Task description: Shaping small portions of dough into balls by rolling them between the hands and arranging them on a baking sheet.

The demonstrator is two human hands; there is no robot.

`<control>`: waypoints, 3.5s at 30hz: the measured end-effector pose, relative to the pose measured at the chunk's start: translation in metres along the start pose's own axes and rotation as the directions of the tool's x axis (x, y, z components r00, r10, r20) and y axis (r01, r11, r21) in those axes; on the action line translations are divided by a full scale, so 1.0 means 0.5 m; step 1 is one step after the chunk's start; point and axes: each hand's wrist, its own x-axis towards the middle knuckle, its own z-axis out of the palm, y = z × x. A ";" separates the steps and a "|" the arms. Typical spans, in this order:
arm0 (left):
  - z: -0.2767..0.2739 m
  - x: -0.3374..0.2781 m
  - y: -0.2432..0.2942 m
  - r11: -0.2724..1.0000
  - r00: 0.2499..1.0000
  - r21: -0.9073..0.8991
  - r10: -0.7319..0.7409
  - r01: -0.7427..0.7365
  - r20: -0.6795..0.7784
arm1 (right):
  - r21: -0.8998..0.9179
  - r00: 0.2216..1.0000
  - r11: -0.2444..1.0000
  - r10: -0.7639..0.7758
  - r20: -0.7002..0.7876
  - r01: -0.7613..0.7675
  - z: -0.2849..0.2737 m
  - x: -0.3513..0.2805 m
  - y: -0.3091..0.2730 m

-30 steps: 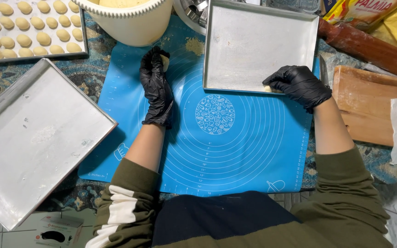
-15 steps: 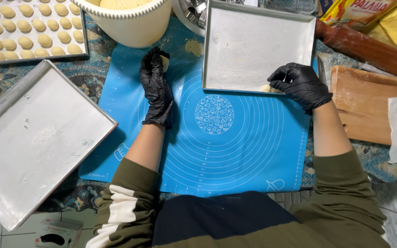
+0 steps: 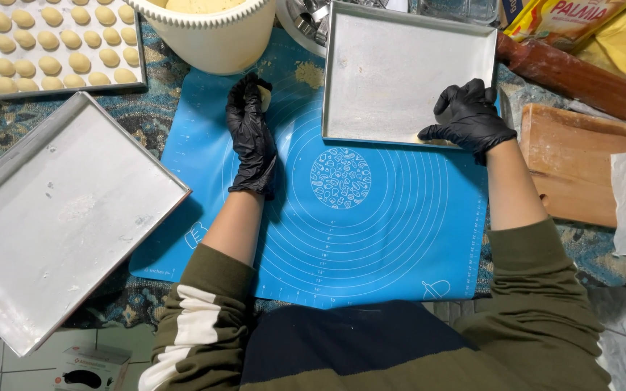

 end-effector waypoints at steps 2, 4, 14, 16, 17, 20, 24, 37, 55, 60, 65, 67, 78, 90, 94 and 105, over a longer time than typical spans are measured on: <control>0.005 0.006 0.001 1.000 1.000 -0.003 -0.001 0.001 0.003 | 0.022 1.000 1.000 0.002 -0.011 -0.002 -0.015 -0.014 -0.013; 0.013 0.012 -0.003 1.000 1.000 -0.007 -0.010 0.010 0.008 | 0.133 0.993 0.991 0.011 -0.114 0.004 -0.020 -0.031 -0.018; 0.115 -0.084 0.060 0.966 0.976 0.251 0.006 -0.062 0.218 | 0.582 0.874 0.711 -0.096 -0.476 0.394 0.120 -0.095 -0.157; 0.153 -0.126 0.101 0.956 0.964 0.293 -0.077 -0.001 0.254 | 0.586 0.810 0.593 -0.215 -0.545 0.552 0.127 -0.129 -0.206; 0.153 -0.132 0.088 0.956 0.964 0.295 -0.074 -0.004 0.255 | 0.587 0.809 0.590 -0.215 -0.548 0.554 0.140 -0.134 -0.217; 0.161 -0.160 0.071 0.964 0.960 0.253 -0.145 0.082 0.241 | 0.583 0.780 0.552 -0.224 -0.585 0.596 0.172 -0.145 -0.245; 0.175 -0.205 0.039 0.968 0.950 0.175 -0.216 0.179 0.225 | 0.467 0.773 0.700 -0.193 -0.605 0.540 0.149 -0.191 -0.302; 0.199 -0.232 0.054 0.924 0.912 0.374 -0.218 0.078 0.349 | 0.445 0.681 0.619 -0.207 -0.702 0.647 0.167 -0.155 -0.221; 0.171 -0.195 0.117 0.683 0.458 0.313 0.035 -0.659 0.888 | 0.827 0.876 -0.346 -0.363 0.317 -0.442 0.203 -0.100 -0.086; 0.167 -0.192 0.116 0.725 0.501 0.331 0.023 -0.604 0.865 | 0.801 0.894 -0.450 -0.390 0.222 -0.395 0.208 -0.090 -0.079; 0.164 -0.195 0.103 0.715 0.546 0.375 0.011 -0.590 0.838 | 0.806 0.908 -0.468 -0.372 0.193 -0.363 0.180 -0.095 -0.091; 0.162 -0.195 0.093 0.672 0.555 0.385 0.045 -0.632 0.831 | 0.753 0.870 -0.508 -0.463 0.171 -0.419 0.147 -0.113 -0.115; 0.151 -0.135 0.101 0.332 0.480 0.349 0.535 -0.876 0.695 | 0.897 0.978 0.429 -0.208 -0.018 0.108 0.088 -0.144 -0.063; 0.141 -0.097 0.118 0.505 0.703 0.495 0.570 -0.707 0.424 | 0.585 0.944 0.782 -0.319 0.080 0.215 0.136 -0.155 -0.119; 0.116 -0.074 0.101 0.555 0.767 0.546 0.562 -0.627 0.309 | 0.558 0.857 0.693 -0.511 -0.067 0.457 0.161 -0.145 -0.120; 0.064 -0.047 0.042 0.776 0.900 0.482 0.431 -0.408 0.067 | 0.451 0.847 0.732 -0.518 -0.116 0.510 0.164 -0.146 -0.130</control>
